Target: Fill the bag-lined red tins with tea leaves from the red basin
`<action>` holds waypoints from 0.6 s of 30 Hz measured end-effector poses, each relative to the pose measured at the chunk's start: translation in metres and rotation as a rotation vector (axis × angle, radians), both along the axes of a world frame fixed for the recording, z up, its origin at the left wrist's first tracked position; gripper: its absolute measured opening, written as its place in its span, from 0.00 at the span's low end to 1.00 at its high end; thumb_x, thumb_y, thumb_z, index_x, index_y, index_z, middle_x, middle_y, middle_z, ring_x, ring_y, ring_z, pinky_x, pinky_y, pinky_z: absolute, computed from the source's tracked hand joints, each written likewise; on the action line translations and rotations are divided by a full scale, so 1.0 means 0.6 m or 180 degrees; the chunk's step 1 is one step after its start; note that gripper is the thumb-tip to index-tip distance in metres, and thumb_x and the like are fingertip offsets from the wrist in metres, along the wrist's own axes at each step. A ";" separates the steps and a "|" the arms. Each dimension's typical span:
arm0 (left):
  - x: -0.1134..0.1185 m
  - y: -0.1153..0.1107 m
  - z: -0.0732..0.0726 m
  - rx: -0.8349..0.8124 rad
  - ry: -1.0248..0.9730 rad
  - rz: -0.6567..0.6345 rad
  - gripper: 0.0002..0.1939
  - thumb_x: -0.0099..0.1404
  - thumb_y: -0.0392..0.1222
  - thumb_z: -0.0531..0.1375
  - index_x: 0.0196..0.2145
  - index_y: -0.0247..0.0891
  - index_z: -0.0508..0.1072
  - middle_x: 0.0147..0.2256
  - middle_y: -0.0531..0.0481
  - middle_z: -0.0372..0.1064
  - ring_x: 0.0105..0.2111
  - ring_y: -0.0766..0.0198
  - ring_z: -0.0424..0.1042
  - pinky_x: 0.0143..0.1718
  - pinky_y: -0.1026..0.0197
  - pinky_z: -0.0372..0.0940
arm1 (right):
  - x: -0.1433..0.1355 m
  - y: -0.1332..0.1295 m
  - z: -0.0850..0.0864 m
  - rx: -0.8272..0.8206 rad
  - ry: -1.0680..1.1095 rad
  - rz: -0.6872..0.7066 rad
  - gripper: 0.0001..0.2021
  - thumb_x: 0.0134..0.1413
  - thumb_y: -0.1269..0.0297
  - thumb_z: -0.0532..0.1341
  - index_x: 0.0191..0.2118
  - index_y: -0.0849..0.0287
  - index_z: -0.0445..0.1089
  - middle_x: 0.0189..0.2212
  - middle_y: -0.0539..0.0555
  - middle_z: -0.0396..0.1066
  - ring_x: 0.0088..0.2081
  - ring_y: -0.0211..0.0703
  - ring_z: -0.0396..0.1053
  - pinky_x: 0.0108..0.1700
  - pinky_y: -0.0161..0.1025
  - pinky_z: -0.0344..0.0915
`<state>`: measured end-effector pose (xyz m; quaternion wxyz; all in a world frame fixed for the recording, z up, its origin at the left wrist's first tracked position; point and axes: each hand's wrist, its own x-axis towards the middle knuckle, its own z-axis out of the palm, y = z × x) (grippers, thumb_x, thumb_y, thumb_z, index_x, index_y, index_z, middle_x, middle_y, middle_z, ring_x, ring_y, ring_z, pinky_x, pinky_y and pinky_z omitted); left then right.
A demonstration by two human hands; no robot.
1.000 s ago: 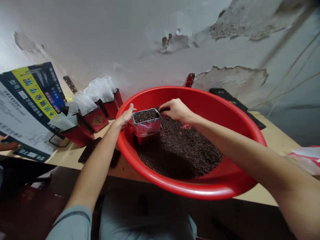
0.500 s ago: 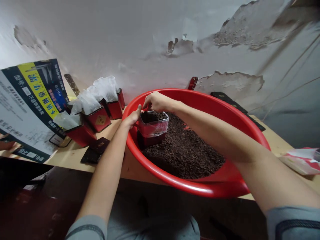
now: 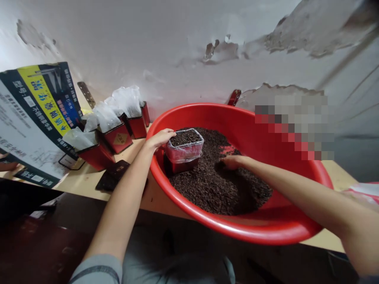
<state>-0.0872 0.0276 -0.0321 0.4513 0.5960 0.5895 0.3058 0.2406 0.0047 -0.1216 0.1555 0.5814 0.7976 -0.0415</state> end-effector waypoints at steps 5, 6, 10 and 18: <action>0.003 0.008 -0.001 -0.0124 0.0074 0.0101 0.24 0.68 0.36 0.61 0.61 0.34 0.72 0.43 0.44 0.78 0.33 0.61 0.73 0.31 0.64 0.63 | -0.032 0.001 -0.017 -0.0412 0.0026 -0.0271 0.20 0.67 0.55 0.64 0.58 0.60 0.71 0.55 0.59 0.72 0.52 0.49 0.73 0.53 0.50 0.74; 0.003 0.009 0.000 -0.0142 0.0113 0.0107 0.25 0.68 0.36 0.61 0.62 0.33 0.71 0.41 0.44 0.78 0.32 0.62 0.72 0.30 0.63 0.62 | -0.040 0.001 -0.014 -0.0402 0.0028 -0.0310 0.17 0.66 0.58 0.65 0.55 0.62 0.73 0.53 0.61 0.74 0.51 0.50 0.75 0.51 0.49 0.74; 0.003 0.010 0.006 -0.0157 0.0153 -0.0020 0.25 0.64 0.29 0.61 0.60 0.32 0.74 0.37 0.45 0.77 0.30 0.63 0.70 0.31 0.63 0.63 | -0.059 0.005 0.024 -0.0223 0.0042 -0.0336 0.07 0.57 0.77 0.65 0.38 0.69 0.81 0.39 0.69 0.80 0.44 0.57 0.80 0.45 0.42 0.74; 0.003 0.028 0.009 -0.0440 0.0381 -0.0094 0.27 0.55 0.22 0.59 0.49 0.38 0.82 0.25 0.54 0.70 0.23 0.62 0.67 0.31 0.58 0.66 | -0.124 0.016 0.221 0.1154 0.2207 0.0179 0.10 0.56 0.68 0.67 0.43 0.60 0.83 0.39 0.55 0.83 0.41 0.45 0.80 0.51 0.39 0.74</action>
